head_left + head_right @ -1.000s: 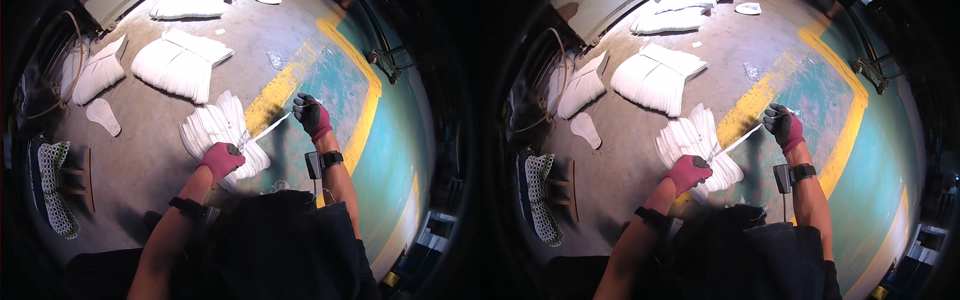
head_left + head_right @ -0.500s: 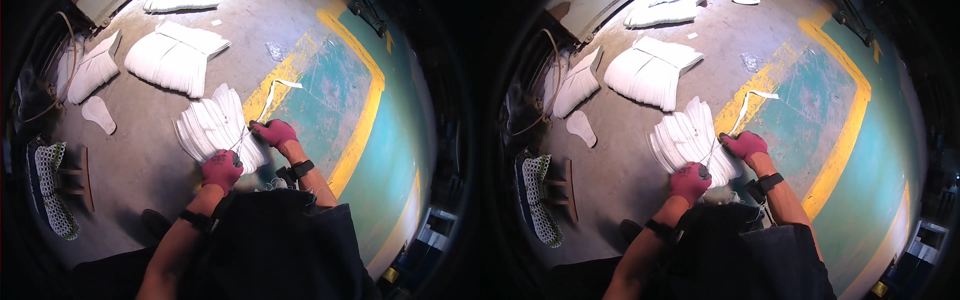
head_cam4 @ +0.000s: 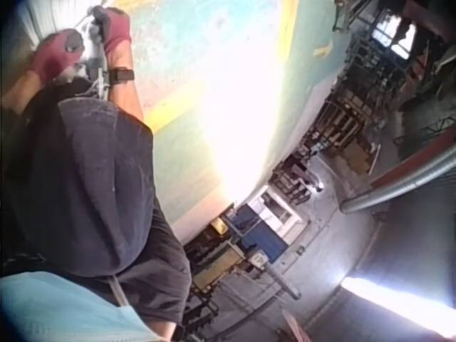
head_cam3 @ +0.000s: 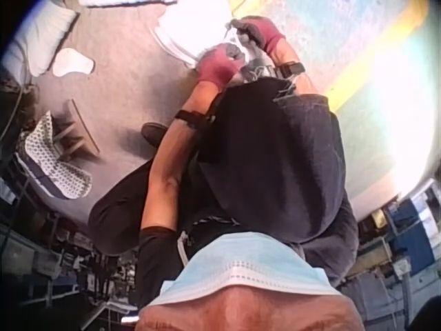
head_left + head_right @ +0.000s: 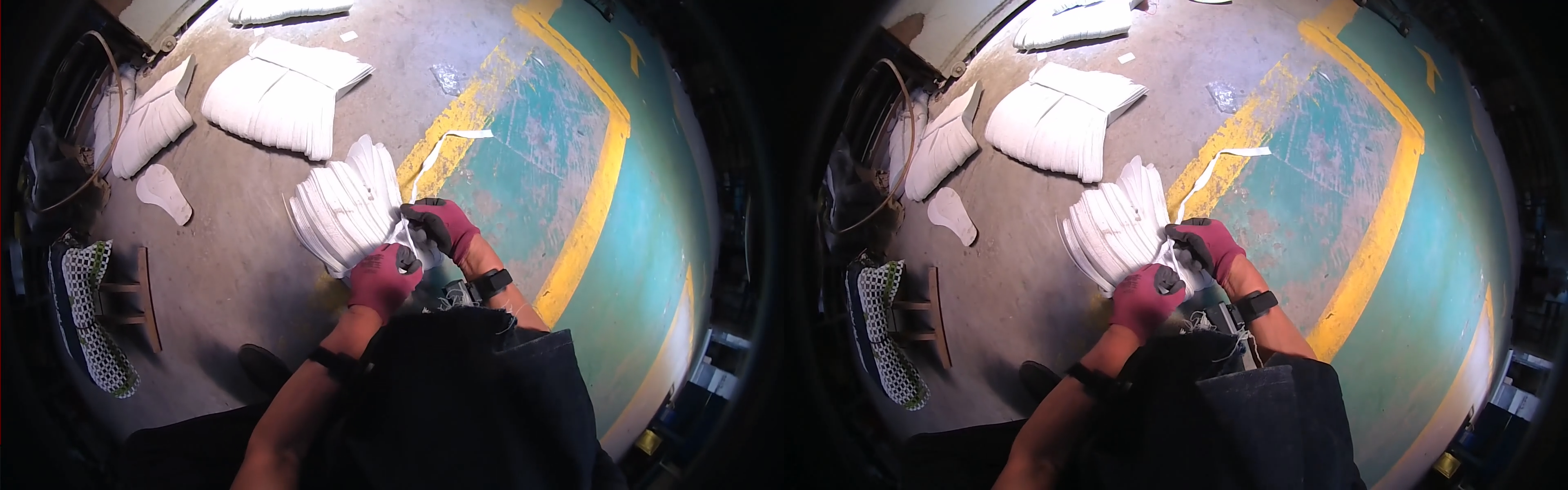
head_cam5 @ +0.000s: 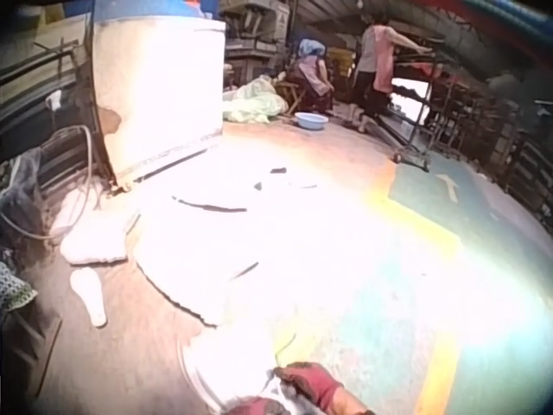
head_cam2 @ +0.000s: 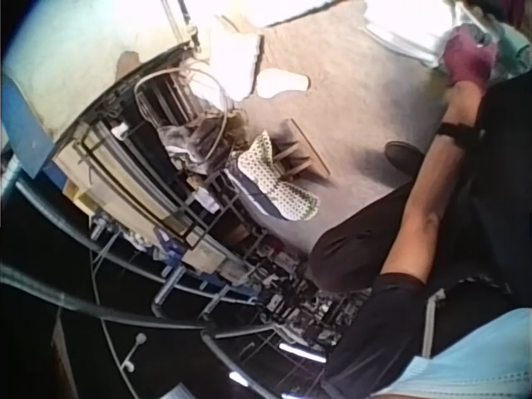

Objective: The recorder collects shoe insoles from the floor and bundles them together using white straps.

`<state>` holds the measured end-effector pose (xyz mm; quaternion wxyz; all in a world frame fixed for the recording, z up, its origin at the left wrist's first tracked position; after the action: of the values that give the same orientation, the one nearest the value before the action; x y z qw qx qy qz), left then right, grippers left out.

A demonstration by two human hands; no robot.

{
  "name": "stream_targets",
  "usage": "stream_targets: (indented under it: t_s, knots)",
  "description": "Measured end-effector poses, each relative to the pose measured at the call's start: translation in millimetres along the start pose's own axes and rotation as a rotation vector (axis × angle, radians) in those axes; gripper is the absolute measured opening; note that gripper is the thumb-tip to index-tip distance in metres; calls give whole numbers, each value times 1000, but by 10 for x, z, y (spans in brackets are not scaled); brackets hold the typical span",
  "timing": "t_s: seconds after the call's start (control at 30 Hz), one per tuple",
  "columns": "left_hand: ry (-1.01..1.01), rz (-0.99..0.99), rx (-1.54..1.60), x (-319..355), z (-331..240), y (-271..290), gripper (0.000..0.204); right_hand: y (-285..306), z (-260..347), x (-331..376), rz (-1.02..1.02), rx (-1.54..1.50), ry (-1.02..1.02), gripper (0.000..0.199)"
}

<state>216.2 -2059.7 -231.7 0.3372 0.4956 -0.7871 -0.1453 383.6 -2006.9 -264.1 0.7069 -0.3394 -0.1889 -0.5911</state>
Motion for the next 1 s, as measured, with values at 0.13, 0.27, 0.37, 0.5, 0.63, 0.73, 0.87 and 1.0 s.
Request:
stream_targets:
  t_s: [0.13, 0.27, 0.37, 0.5, 0.63, 0.73, 0.87, 1.0]
  knots:
    - [-75, -35, -140, -1, 29, 10, 32, 80, -199, -164, 22, -46, 79, 8]
    - [-154, -462, 1, -153, -3, 327, 26, 179, -203, -126, 112, -300, 101, 17]
    - [63, -156, -56, -455, 102, 441, 31, 140, -209, -157, 139, -343, 141, 18]
    - [469, 164, 261, -715, 326, 461, 48, -42, -163, -158, 105, -432, 132, 20]
    - [707, 514, 646, -672, 255, 350, 62, -69, -337, -218, 78, -562, 218, 19]
    - [745, 301, 810, -696, 127, 165, 51, -68, -388, -175, 93, -562, 212, 18]
    - [701, -80, 1002, -702, 85, 105, 25, -85, -343, -146, 64, -333, 375, 17]
    - [335, -285, 1063, -625, 267, 81, 22, -249, -143, -53, -177, -386, 165, 20]
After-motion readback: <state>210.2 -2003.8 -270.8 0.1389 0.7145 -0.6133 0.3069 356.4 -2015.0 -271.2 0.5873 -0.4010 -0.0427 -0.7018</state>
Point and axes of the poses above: each hand's wrist, its own x-axis away from the middle knuckle, its own y-axis out of the back of the hand, z = x × y, the point moved 2 cm from there along -x, towards the middle knuckle, and after that the axes turned 3 degrees about z, right-handed, at the moved point
